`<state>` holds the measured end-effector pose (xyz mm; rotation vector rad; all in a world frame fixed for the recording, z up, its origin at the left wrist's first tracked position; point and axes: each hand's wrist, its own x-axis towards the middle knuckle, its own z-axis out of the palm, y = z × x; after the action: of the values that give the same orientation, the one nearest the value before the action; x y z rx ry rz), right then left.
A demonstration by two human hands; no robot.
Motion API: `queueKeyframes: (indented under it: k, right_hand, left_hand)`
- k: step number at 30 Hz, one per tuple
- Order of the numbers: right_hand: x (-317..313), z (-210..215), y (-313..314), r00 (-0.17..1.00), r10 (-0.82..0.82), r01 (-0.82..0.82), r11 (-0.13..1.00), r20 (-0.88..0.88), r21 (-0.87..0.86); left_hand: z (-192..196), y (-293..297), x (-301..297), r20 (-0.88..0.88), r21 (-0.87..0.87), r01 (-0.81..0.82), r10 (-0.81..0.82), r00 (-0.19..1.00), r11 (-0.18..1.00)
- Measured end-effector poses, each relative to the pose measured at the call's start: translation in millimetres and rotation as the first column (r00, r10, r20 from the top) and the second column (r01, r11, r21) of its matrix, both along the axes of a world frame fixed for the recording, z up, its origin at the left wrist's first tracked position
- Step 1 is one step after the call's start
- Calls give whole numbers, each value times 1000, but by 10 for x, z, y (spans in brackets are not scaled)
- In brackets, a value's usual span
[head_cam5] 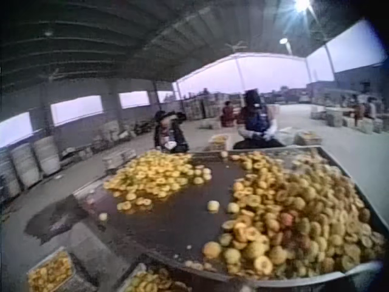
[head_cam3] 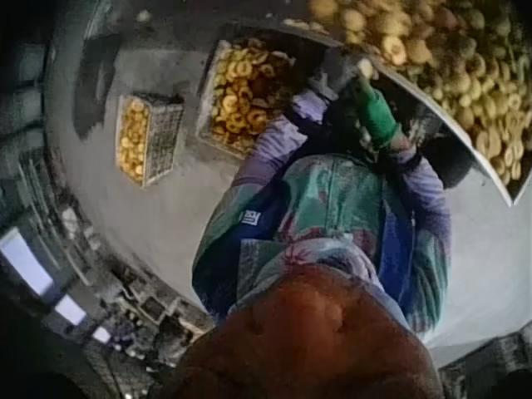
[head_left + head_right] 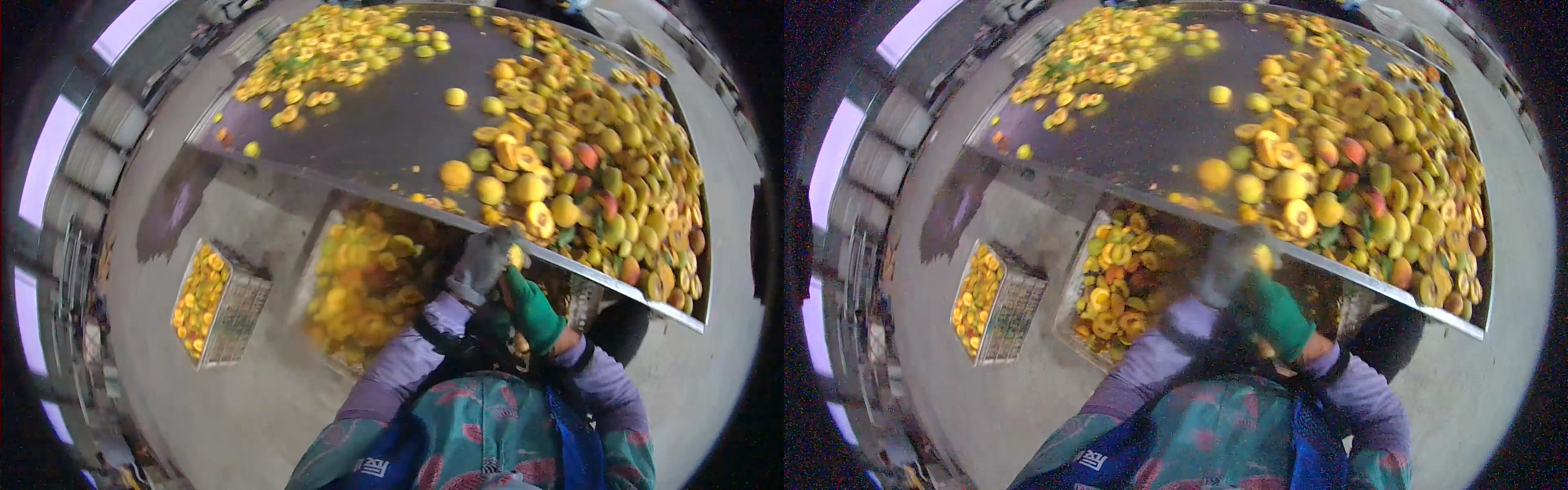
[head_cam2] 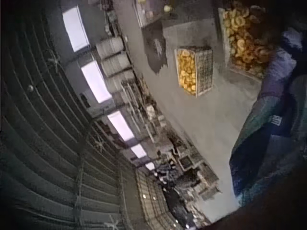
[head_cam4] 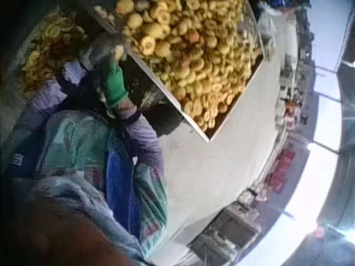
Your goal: Cutting and pitting fruit, likely peaches or apricots, and sorting them into crates in a processing facility.
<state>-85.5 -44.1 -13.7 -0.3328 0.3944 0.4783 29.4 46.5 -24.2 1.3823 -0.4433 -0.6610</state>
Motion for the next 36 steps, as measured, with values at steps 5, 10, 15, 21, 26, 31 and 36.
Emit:
queueKeyframes:
  k: [5,10,15,21,26,31,36]
  right_hand:
    - [-62,184,55,971,5,-22,997,239,69]
    - [-516,-811,-453,987,-131,134,990,-89,33]
    - [-500,-601,-418,993,-104,54,795,-48,-604]
    - [-444,-393,-522,935,-222,340,348,275,-874]
    - [-57,-6,-365,858,74,500,-344,508,-795]
    - [117,40,-362,906,147,418,-454,396,-787]
    - [52,-25,-251,923,73,376,-383,378,-844]
  left_hand:
    - [17,190,-204,-99,-63,-423,416,904,904]
    - [-85,1225,530,683,573,-478,-65,728,666]
    - [209,-118,1109,936,338,-597,-327,130,728]
    - [202,-382,1546,406,726,-38,-383,829,686]
    - [189,-105,775,745,268,33,-229,627,963]
    - [260,-257,222,606,126,12,-87,790,992]
    - [210,-304,-26,695,120,-76,-29,718,990]
